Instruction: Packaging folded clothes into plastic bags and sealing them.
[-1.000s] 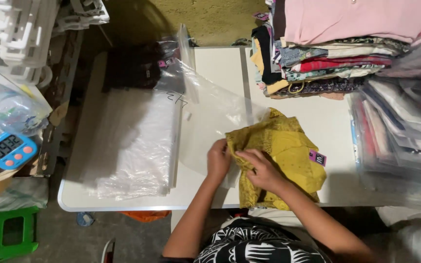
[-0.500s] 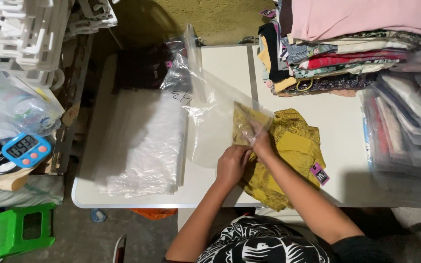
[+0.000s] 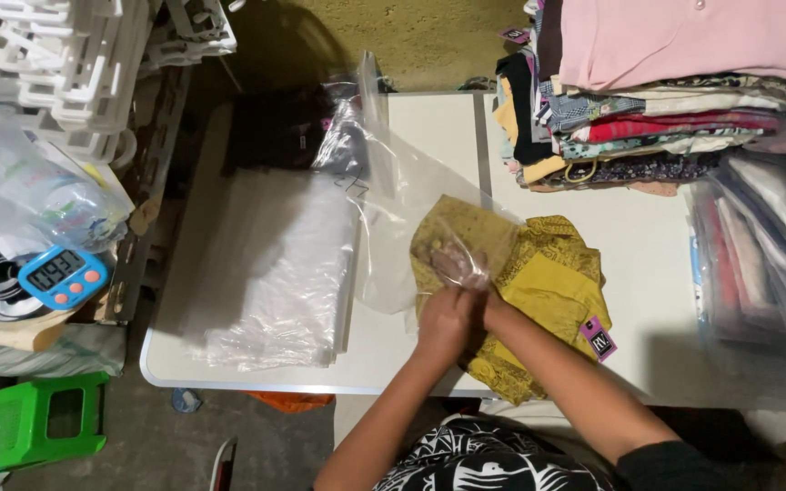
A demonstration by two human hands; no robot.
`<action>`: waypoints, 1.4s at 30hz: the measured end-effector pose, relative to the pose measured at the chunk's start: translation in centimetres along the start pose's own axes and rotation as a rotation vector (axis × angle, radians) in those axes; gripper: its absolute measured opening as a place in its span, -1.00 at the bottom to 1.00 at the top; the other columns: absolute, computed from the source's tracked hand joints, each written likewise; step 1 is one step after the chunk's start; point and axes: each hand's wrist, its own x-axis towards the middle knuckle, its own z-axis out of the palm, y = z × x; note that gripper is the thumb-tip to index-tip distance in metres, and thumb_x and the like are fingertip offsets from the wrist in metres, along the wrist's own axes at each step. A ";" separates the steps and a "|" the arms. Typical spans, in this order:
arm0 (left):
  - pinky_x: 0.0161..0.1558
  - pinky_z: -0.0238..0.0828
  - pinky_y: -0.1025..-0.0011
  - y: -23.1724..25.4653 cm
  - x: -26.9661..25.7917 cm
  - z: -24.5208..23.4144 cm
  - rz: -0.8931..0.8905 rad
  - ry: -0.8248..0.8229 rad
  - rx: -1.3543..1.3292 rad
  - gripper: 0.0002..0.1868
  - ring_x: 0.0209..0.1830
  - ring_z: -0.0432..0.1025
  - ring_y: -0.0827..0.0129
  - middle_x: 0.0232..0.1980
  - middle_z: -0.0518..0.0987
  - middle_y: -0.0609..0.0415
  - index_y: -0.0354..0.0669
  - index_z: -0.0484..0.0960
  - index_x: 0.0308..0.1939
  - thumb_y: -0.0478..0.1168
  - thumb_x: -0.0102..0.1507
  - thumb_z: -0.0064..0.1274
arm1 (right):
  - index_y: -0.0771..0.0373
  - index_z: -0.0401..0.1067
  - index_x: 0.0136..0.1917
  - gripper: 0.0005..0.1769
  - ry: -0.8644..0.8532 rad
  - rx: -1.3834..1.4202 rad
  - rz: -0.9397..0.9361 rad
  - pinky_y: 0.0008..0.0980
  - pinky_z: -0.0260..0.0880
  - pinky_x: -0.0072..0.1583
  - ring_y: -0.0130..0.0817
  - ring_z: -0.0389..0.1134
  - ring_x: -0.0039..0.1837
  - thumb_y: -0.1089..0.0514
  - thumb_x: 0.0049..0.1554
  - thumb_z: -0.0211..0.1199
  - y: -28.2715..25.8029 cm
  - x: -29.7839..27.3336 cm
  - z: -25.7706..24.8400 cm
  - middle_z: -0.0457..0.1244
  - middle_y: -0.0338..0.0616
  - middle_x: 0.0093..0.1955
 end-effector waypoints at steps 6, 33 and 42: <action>-0.08 0.39 0.10 0.9 0.1 -0.7 0.069 -0.134 0.020 -0.57 -0.07 0.45 -0.06 -0.06 0.55 -0.16 -0.27 0.58 0.01 -0.36 0.03 0.16 | -0.10 0.16 0.53 -0.26 -0.044 -0.254 0.016 0.33 -0.05 0.40 0.01 -0.09 0.63 -0.13 0.08 0.08 0.4 3.5 3.6 -0.03 -0.05 0.62; 0.20 0.12 -0.08 -2.8 -0.3 -4.6 -0.618 0.184 0.192 -0.68 0.15 0.27 -0.22 0.17 0.40 -0.38 -0.26 0.57 -0.07 -0.39 0.09 0.14 | 0.08 0.00 0.62 0.06 0.102 -0.114 -0.008 0.14 0.07 0.51 0.15 0.07 0.55 -0.55 0.12 0.16 8.7 8.4 -0.8 0.00 0.18 0.58; 0.14 0.41 0.18 -3.0 -4.7 -1.9 -0.557 0.158 -0.200 -0.72 0.10 0.48 -0.03 0.05 0.59 -0.13 -0.23 0.56 -0.07 -0.52 0.17 -0.03 | 0.37 -0.49 0.66 0.61 -0.106 0.035 0.661 0.00 -0.10 0.60 0.21 -0.06 0.64 -0.54 -0.16 0.36 4.0 -1.2 -6.8 -0.16 0.36 0.64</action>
